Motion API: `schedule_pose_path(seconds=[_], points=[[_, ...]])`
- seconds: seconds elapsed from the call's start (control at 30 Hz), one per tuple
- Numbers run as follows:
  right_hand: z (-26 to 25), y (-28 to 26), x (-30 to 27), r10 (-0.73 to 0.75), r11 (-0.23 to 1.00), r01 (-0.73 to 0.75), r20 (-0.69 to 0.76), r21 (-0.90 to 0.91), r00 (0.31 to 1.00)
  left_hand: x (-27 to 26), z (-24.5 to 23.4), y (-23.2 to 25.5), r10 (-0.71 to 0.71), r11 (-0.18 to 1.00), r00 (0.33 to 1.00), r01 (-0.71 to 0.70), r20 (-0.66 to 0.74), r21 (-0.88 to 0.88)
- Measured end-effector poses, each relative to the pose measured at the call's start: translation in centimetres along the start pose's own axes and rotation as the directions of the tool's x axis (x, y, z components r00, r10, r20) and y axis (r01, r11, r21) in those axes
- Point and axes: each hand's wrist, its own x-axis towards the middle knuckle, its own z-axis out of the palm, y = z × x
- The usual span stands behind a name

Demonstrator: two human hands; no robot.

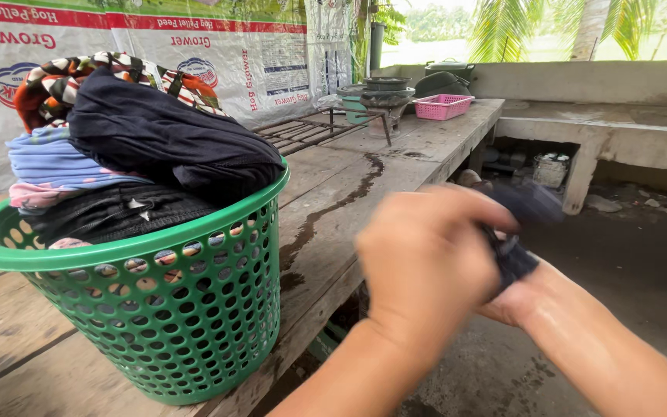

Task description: The person picks up shorts from a basket, stretches them by the waistband, and hangs them on a clothesline in an outdoor area.

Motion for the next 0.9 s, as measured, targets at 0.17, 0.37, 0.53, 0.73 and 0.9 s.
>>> schedule_pose_path(seconds=[0.17,0.37,0.53,0.73,0.9], points=[[0.8,-0.2,-0.7,0.359,0.79,-0.263,0.07,-0.553,0.931,-3.4,1.3,1.7,0.364,0.92,0.832,-0.392,0.419,-0.019],[2.7,-0.7,0.1,0.45,0.049,-0.132,-0.097,-0.99,0.888,-6.8,4.5,0.2,0.404,0.906,0.56,-0.354,0.723,-0.232],[2.3,2.2,2.6,0.233,-0.54,0.096,-0.039,-0.836,0.972,-8.6,6.5,-1.1,0.23,0.791,0.097,-0.598,0.968,-0.128],[-0.2,6.6,5.3,0.119,-0.594,0.086,0.019,-0.8,0.993,-14.6,8.2,-6.4,0.272,0.771,0.113,-0.62,0.956,-0.146],[-1.4,5.4,5.8,-0.08,-0.027,-0.03,-0.028,-0.999,0.996,-16.5,3.4,-9.5,0.445,0.806,0.352,-0.558,0.824,-0.197]])
